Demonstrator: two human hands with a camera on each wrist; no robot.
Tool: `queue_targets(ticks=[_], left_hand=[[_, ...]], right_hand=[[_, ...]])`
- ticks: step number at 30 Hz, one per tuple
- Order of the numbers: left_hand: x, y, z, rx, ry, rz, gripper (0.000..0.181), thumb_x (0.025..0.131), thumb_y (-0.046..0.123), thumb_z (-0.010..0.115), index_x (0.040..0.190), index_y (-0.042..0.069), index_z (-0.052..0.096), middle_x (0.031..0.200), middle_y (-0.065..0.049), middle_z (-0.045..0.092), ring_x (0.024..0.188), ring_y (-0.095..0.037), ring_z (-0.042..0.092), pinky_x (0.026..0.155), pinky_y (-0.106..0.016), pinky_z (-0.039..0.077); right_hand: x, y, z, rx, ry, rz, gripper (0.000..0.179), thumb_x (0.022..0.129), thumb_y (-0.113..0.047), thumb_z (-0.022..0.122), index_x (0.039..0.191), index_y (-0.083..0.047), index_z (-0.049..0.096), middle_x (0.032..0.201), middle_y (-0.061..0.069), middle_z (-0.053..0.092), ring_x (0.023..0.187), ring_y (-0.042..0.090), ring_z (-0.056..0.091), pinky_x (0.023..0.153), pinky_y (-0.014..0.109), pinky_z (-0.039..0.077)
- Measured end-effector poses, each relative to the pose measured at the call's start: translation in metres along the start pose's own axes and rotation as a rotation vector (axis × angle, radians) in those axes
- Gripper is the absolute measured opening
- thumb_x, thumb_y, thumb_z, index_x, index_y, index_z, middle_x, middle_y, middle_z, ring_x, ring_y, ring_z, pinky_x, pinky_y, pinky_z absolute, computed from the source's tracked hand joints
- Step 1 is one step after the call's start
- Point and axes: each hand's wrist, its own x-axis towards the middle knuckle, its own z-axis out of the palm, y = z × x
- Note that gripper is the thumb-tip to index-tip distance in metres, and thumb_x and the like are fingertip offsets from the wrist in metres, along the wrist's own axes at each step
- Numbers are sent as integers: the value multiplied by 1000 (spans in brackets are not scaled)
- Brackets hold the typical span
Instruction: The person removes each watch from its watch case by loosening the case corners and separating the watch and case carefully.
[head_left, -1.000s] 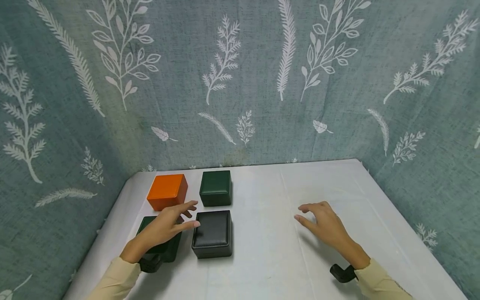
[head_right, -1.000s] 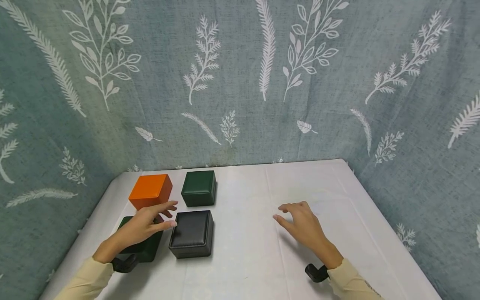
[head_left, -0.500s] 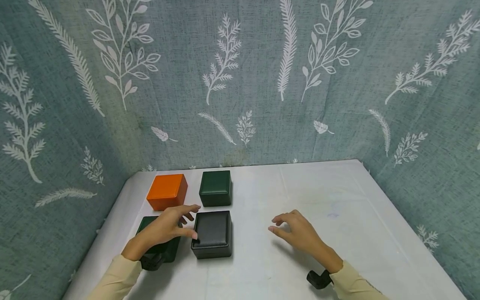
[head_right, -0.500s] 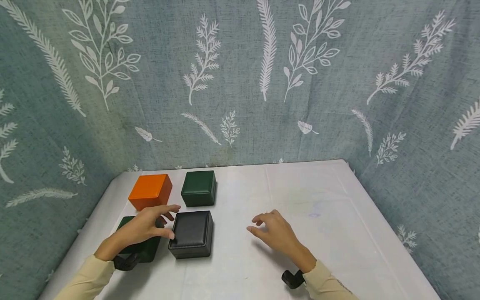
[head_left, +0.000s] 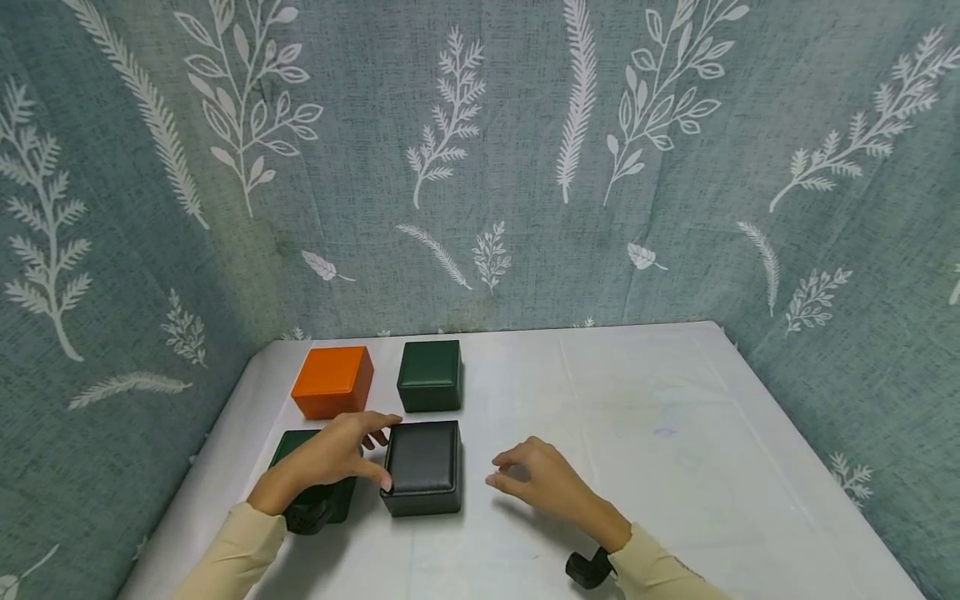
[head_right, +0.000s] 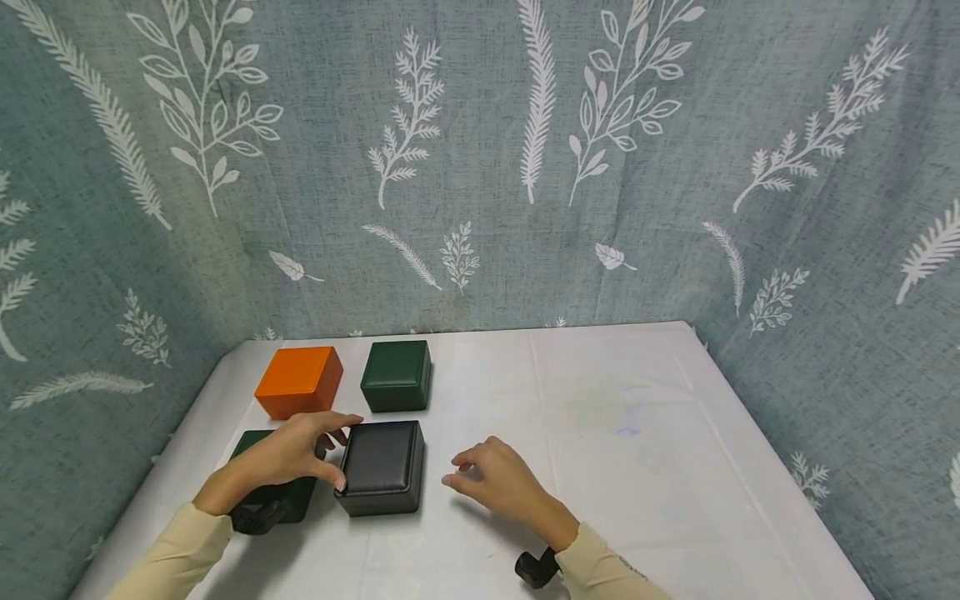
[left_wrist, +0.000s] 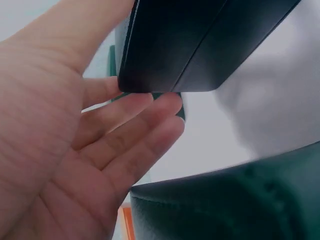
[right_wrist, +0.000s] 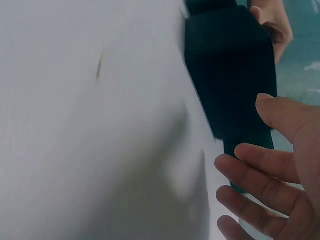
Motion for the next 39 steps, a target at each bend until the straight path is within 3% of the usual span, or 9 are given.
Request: queue_targets(ticks=[12,17,22,30,39], left_hand=[[-1,5,0,35,-95,-21,121,59,50,96,151,-7,44,137,-12,59,106,-25,61,85,-38,55],[-2,6,2,37,-99,-39,124,59,52,96,153,-7,41,140,-14,56,110,-26,60,89,-42,55],[-1,8,2,40,-106,-60,127,58,53,96,152,-10,39,138,-16,59,114,-29,62,94,-48,54],[-2,7,1,62,-98,-51,124,57,56,97,147,-12,45,126,-13,66,112,-31,64,95,-49,54],[-4,4,4,-18,-108,-42,121,60,48,100,149,-12,43,130,-12,65,117,-36,61,100,-56,49]], right_hand=[[9,-14,25,-12,-50,-77,39,93,-42,77,112,-8,80,104,-4,77,95,8,62,85,31,53],[14,-20,31,-21,-45,-55,47,87,-45,82,114,-8,79,106,-3,77,94,7,61,85,30,52],[17,-27,37,-28,-15,-26,50,80,-44,88,113,-8,80,106,-4,77,89,4,57,83,28,49],[17,-34,47,-56,53,-8,39,79,-40,90,105,-13,81,94,-10,75,84,4,55,78,26,48],[11,-33,46,-45,89,-26,38,78,-37,91,106,-13,82,87,-14,74,78,1,53,79,28,48]])
